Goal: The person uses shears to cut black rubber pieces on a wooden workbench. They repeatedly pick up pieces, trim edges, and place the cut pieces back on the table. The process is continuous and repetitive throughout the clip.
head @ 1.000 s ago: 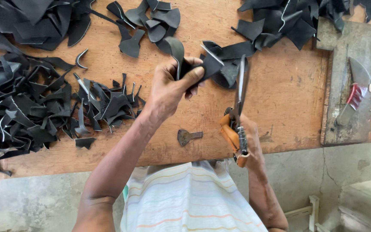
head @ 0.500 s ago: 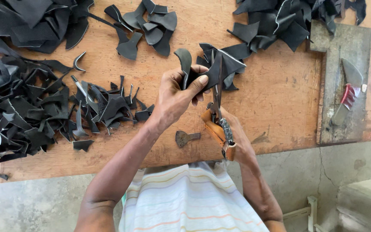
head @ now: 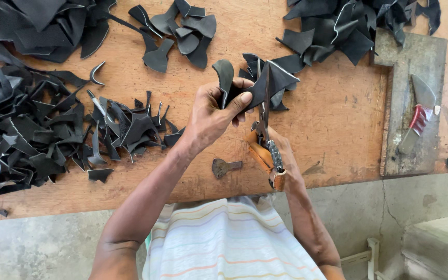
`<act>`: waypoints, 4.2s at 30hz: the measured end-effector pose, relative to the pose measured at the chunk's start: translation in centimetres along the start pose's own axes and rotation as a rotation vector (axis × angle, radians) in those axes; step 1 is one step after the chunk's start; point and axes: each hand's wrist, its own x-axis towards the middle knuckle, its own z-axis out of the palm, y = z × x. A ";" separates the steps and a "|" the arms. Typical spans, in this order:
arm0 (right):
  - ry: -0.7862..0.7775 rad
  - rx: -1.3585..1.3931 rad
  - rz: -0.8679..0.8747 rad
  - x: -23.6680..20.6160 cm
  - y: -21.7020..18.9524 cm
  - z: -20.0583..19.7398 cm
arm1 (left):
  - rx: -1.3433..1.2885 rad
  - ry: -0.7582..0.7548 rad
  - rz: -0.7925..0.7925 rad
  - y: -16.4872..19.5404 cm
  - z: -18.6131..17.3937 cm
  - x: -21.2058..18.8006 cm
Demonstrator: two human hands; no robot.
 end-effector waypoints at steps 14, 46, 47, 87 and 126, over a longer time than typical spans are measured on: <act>-0.088 0.218 -0.306 -0.7 3.2 0.7 | -0.081 -0.035 -0.076 -1.1 -0.9 1.1; 0.126 0.360 -0.059 -0.5 4.8 3.3 | -0.452 0.173 0.048 -3.3 0.1 1.5; 0.128 0.346 -0.038 -0.8 4.6 3.8 | -0.427 0.169 0.094 -3.5 0.5 1.5; -0.167 0.035 -0.039 -2.6 2.5 -1.1 | 0.052 -0.120 0.143 1.8 -1.0 0.2; -0.052 0.255 0.030 -2.5 4.4 0.0 | -0.038 -0.198 0.209 0.9 -1.3 0.9</act>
